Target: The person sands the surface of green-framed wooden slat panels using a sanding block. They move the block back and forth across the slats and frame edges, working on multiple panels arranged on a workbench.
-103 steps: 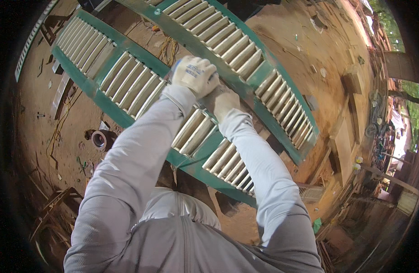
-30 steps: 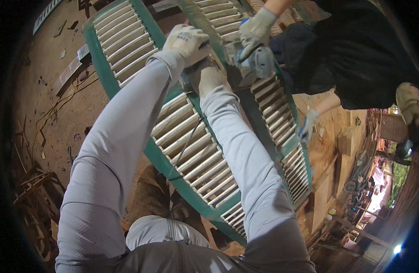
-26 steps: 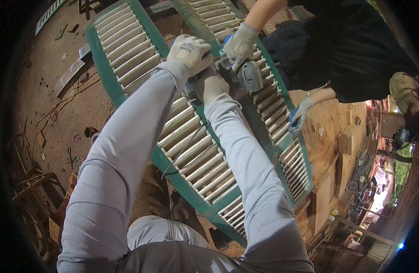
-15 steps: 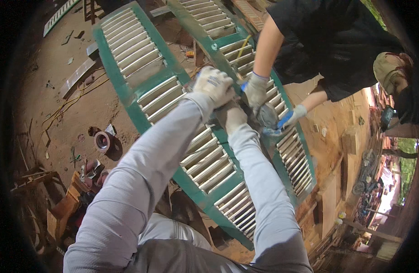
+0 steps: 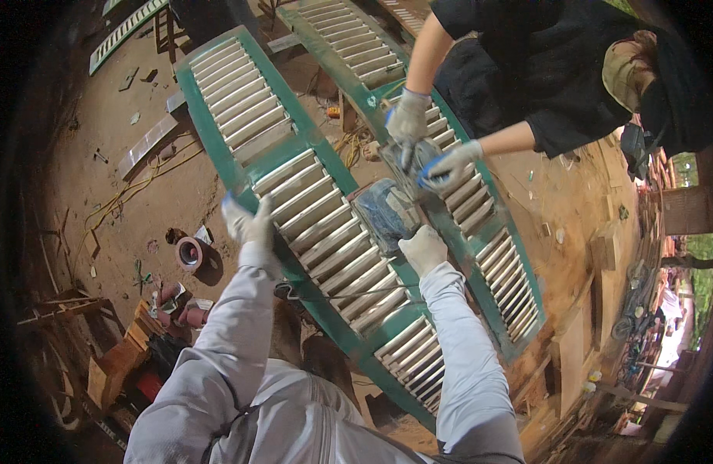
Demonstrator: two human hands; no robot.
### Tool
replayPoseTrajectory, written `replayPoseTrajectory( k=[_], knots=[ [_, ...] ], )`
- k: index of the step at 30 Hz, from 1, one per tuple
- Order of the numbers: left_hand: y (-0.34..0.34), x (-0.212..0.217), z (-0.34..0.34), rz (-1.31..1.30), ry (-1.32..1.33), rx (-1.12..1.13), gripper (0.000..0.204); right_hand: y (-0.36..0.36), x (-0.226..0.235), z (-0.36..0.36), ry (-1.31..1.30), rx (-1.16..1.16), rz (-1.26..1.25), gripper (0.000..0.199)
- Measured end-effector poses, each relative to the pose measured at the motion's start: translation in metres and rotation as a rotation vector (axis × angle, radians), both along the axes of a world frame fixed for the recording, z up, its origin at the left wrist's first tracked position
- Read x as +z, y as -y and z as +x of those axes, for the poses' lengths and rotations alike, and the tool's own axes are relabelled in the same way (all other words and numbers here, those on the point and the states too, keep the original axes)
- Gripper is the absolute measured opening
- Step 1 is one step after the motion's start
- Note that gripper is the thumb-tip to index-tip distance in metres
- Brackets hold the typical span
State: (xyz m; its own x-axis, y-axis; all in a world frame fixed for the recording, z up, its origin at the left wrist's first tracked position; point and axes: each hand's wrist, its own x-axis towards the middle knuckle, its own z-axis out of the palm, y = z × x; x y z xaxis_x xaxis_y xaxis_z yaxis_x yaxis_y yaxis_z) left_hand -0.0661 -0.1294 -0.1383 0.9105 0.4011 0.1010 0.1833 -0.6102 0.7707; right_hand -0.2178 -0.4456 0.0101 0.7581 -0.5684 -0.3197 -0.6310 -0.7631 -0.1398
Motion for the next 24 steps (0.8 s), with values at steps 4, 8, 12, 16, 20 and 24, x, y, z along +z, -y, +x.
replayPoseTrajectory(
  k=[4, 8, 12, 16, 20, 24],
  knots=[
    [-0.076, -0.117, -0.007, -1.274, -0.324, -0.069, 0.05, -0.028, 0.008, 0.048, 0.0, 0.023, 0.081, 0.054],
    [-0.026, -0.084, -0.022, -1.575, -0.479, 0.012, 0.033, -0.019, 0.003, 0.06, 0.037, 0.02, 0.02, 0.056],
    [-0.02, -0.038, -0.026, -1.468, -0.53, 0.021, 0.035, -0.019, 0.0, 0.072, 0.04, 0.004, -0.011, 0.058],
    [-0.026, -0.029, -0.032, -1.451, -0.555, 0.042, 0.03, -0.011, 0.008, 0.085, -0.025, 0.027, 0.057, 0.058],
    [-0.032, -0.041, -0.037, -1.423, -0.598, 0.101, 0.031, -0.017, 0.009, 0.098, 0.002, 0.056, 0.038, 0.052],
    [-0.033, -0.043, -0.036, -1.501, -0.587, 0.137, 0.028, -0.023, 0.01, 0.121, -0.021, 0.056, 0.073, 0.05]
  ],
)
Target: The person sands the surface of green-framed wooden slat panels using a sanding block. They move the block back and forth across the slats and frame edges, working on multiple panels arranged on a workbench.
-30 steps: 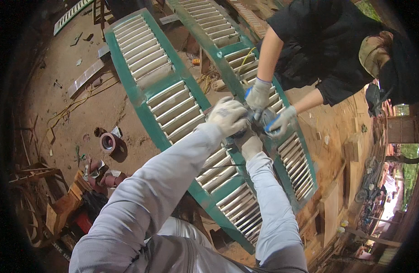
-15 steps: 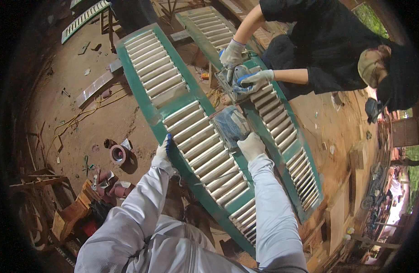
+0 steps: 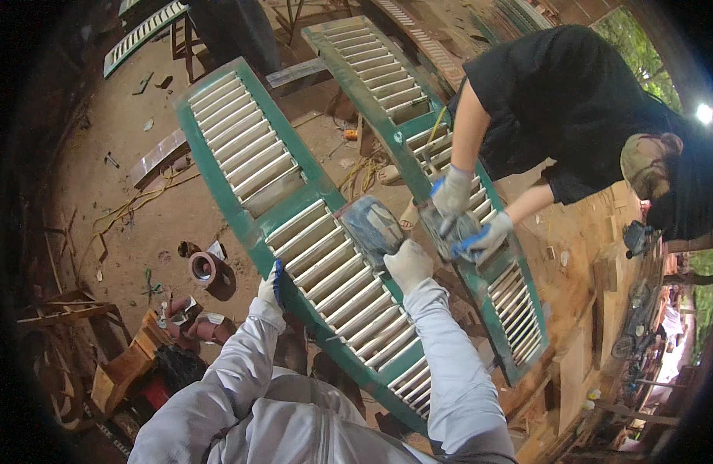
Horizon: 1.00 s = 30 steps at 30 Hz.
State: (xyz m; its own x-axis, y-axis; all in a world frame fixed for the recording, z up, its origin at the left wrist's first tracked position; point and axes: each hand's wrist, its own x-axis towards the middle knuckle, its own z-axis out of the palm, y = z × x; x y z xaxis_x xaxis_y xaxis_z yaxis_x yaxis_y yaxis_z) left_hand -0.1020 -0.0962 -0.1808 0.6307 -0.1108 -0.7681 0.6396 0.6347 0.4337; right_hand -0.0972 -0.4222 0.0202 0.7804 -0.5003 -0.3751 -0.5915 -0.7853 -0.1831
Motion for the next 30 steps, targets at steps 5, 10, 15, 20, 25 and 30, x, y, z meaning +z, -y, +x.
replayPoseTrajectory(
  k=[5, 10, 15, 20, 25, 30],
  knots=[
    [-0.03, -0.022, 0.034, 0.53, 0.299, -0.151, 0.047, -0.026, 0.0, 0.075, 0.034, 0.036, -0.005, 0.048],
    [-0.056, 0.0, 0.137, 0.593, 0.238, 0.219, 0.084, -0.057, -0.01, 0.172, 0.086, 0.054, 0.085, 0.056],
    [-0.04, -0.015, 0.184, 1.051, 0.169, 0.098, 0.067, -0.093, -0.016, 0.276, 0.198, 0.097, 0.096, 0.052],
    [-0.031, 0.022, 0.178, 1.121, 0.108, 0.027, 0.067, -0.136, -0.013, 0.375, 0.117, 0.195, 0.029, 0.049],
    [-0.027, 0.037, 0.18, 1.126, 0.076, -0.011, 0.07, -0.146, -0.017, 0.425, 0.13, 0.251, -0.001, 0.05],
    [-0.033, 0.031, 0.181, 1.147, 0.14, 0.037, 0.071, -0.122, -0.033, 0.377, 0.254, 0.234, 0.054, 0.047]
  ],
)
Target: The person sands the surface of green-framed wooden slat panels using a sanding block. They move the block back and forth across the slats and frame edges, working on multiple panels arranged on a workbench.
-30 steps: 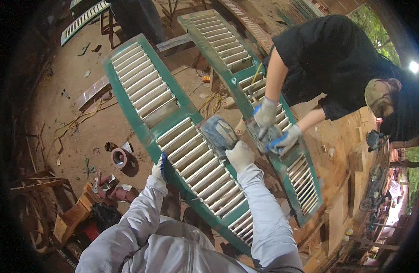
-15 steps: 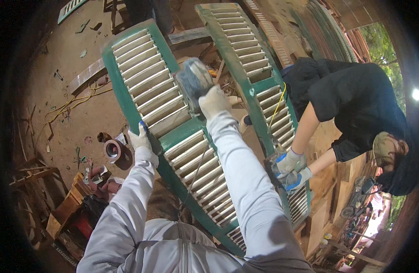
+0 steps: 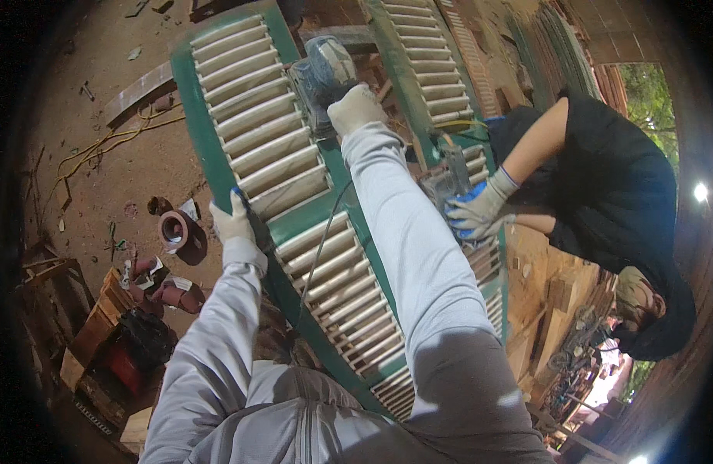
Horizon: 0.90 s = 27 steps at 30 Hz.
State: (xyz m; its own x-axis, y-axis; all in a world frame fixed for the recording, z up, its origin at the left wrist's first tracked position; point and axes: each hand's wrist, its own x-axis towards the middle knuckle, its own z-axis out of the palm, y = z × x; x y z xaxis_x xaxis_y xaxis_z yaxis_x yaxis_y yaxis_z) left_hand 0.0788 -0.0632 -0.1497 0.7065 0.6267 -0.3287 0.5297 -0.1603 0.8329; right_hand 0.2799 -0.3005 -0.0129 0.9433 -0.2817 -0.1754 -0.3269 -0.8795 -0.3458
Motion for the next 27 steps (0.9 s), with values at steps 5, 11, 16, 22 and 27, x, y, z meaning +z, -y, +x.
replayPoseTrajectory(
  k=[5, 11, 16, 22, 27],
  knots=[
    [-0.005, -0.014, 0.003, 0.01, -0.035, 0.029, 0.071, 0.027, 0.011, -0.104, -0.099, -0.046, 0.029, 0.049],
    [-0.01, -0.031, 0.01, 0.053, 0.003, 0.018, 0.072, 0.066, 0.028, -0.226, -0.17, -0.148, -0.049, 0.048],
    [-0.009, -0.026, 0.013, 0.116, -0.018, 0.005, 0.066, 0.109, 0.019, -0.316, -0.272, -0.201, -0.079, 0.051],
    [-0.006, -0.019, 0.01, 0.093, -0.01, 0.004, 0.067, 0.109, 0.031, -0.323, -0.325, -0.209, -0.042, 0.062],
    [-0.01, -0.034, 0.007, 0.02, 0.035, -0.004, 0.07, 0.073, 0.031, -0.239, -0.224, -0.174, -0.131, 0.073]
  ],
)
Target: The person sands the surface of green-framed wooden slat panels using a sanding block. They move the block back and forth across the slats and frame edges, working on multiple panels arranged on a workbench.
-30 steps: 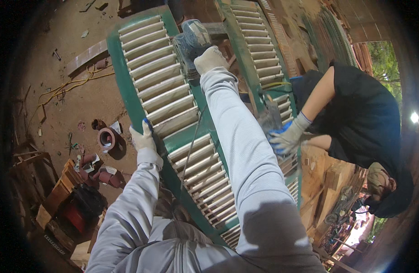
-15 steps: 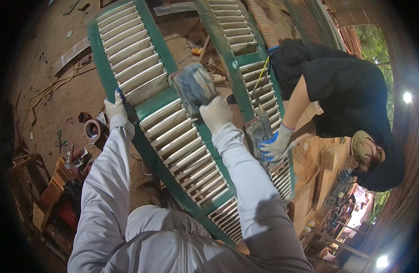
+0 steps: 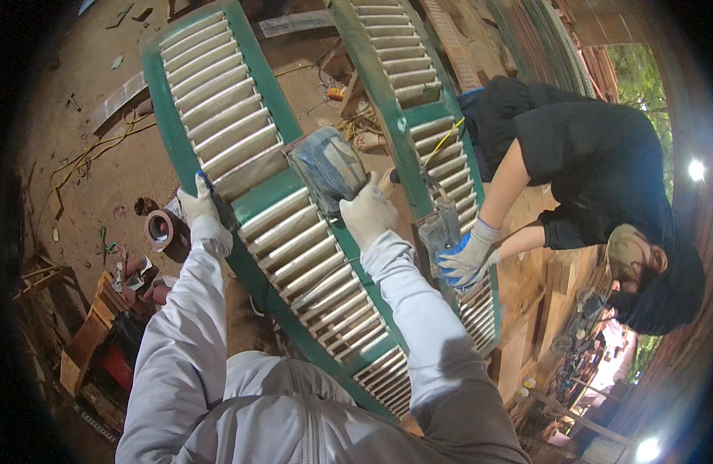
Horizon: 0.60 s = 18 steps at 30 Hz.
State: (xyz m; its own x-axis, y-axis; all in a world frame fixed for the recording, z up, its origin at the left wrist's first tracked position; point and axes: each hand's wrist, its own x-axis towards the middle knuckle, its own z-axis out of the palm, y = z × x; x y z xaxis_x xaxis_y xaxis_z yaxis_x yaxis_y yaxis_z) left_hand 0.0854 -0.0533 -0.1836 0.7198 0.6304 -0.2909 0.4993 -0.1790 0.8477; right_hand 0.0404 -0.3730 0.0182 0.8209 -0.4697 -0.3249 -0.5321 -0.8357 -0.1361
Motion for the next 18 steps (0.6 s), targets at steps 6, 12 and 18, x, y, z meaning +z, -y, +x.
replayPoseTrajectory(
  k=[6, 12, 18],
  knots=[
    [0.008, 0.022, -0.006, -0.018, -0.097, 0.022, 0.07, -0.041, -0.004, 0.114, 0.06, 0.071, 0.062, 0.086],
    [0.013, 0.04, -0.008, 0.011, -0.132, 0.045, 0.072, -0.087, -0.003, 0.23, 0.104, 0.128, 0.083, 0.077],
    [0.019, 0.044, -0.014, 0.035, -0.174, 0.034, 0.071, -0.113, -0.016, 0.305, 0.211, 0.195, 0.085, 0.066]
  ],
)
